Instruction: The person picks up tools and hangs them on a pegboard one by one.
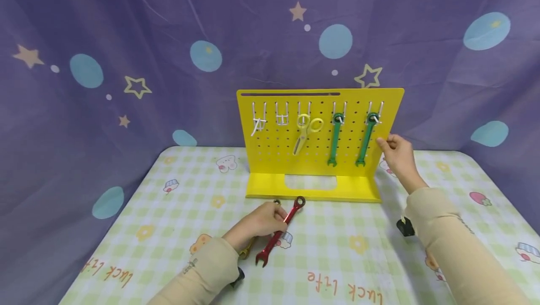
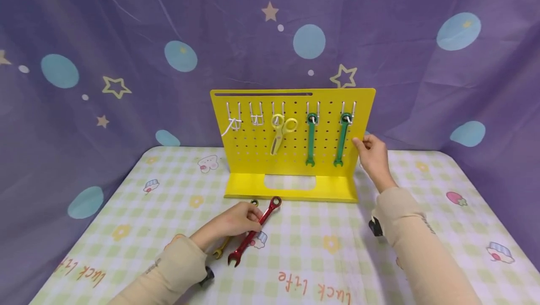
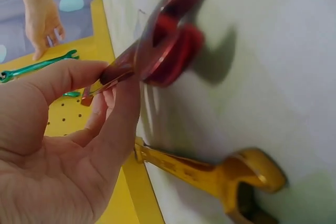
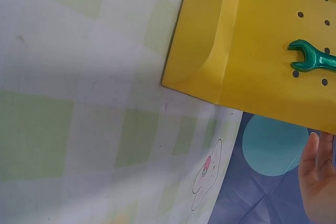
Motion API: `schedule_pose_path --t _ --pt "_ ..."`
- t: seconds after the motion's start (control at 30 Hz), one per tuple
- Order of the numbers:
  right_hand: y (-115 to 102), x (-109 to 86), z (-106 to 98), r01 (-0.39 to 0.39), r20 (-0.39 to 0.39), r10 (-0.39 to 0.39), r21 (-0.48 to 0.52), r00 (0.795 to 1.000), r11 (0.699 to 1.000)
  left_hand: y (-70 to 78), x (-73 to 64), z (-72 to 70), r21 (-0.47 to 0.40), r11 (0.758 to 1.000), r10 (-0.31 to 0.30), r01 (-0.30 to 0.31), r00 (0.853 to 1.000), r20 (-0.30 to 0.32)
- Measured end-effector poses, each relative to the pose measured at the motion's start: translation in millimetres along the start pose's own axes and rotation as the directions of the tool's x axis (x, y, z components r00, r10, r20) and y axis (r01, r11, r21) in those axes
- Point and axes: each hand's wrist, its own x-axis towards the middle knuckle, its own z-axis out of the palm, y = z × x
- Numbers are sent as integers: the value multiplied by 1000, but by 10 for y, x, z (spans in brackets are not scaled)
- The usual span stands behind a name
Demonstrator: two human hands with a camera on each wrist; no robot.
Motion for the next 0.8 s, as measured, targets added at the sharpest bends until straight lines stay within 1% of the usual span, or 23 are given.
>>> schedule_pose_path --t 0.13,0.23,0.37,0.57,0.8 --pt "5 13 -14 17 -16 -17 -8 1000 1000 55 8 -9 -44 998 35 -35 999 0" --pt "8 10 -9 9 -13 -9 -6 1000 1000 91 -8 -16 -55 997 52 -53 999 -13" --pt "17 -7 3 -8 -2 8 -7 1000 1000 111 -39 -18 -69 996 58 -60 998 -33" --pt "13 -15 4 -1 -8 0 -16 1000 1000 150 -79 -39 -74 995 57 -63 996 -75" --pt "15 -8 13 10 -13 -10 -11 1000 1000 172 -90 -111 -72 988 127 -136 985 -119"
